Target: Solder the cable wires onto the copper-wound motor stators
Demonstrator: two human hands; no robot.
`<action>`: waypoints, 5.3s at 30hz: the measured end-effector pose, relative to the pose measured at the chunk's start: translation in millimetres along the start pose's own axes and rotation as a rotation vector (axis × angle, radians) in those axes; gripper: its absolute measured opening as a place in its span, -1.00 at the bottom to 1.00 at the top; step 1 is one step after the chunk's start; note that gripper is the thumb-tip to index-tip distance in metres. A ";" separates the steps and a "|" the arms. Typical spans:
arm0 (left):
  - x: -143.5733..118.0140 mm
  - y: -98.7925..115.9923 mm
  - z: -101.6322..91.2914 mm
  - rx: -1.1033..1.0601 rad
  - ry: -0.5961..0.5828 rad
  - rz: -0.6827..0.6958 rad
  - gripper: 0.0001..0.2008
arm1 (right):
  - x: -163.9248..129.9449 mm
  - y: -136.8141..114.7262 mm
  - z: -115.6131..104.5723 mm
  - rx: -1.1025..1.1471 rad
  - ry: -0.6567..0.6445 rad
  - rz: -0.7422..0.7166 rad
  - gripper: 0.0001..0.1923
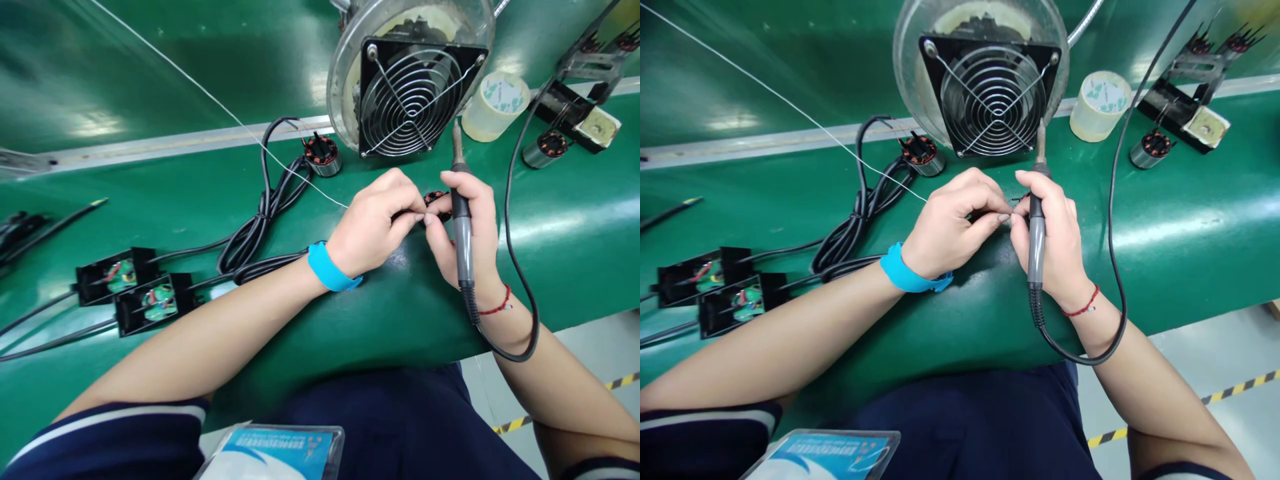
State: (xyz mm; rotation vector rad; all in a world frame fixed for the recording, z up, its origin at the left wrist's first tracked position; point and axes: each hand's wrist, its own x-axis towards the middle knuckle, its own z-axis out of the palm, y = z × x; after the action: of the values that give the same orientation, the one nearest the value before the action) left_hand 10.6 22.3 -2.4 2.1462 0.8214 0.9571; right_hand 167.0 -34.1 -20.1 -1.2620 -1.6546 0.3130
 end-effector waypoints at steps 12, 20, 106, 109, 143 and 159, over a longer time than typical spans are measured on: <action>21.1 17.5 -15.6 -0.461 -0.307 -0.772 -0.79 | 0.4 1.2 -2.7 -0.099 -0.019 -0.004 -0.55; 25.0 13.4 -13.6 -0.568 -0.266 -0.855 -0.72 | 2.0 8.1 -10.4 -0.133 -0.174 -0.027 -0.49; 25.9 6.7 -20.0 -0.551 -0.365 -0.791 -0.74 | -1.0 14.4 -11.1 -0.433 -0.197 -0.002 -0.49; 26.5 8.1 -20.7 -0.531 -0.396 -0.777 -0.74 | -4.3 5.5 -13.3 -0.392 -0.161 0.014 -0.48; 28.7 9.1 -24.1 -0.507 -0.377 -0.771 -0.76 | 12.0 0.2 1.4 0.039 -0.038 0.050 -0.61; 29.0 4.9 -22.9 -0.542 -0.319 -0.805 -0.72 | 1.8 4.3 -4.0 -0.039 -0.098 0.074 -0.52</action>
State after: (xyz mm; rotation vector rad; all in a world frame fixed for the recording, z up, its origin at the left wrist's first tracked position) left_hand 9.4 47.7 24.9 1.2678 0.9968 0.3391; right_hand 172.9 -32.1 -20.2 -1.3586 -1.7059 0.3947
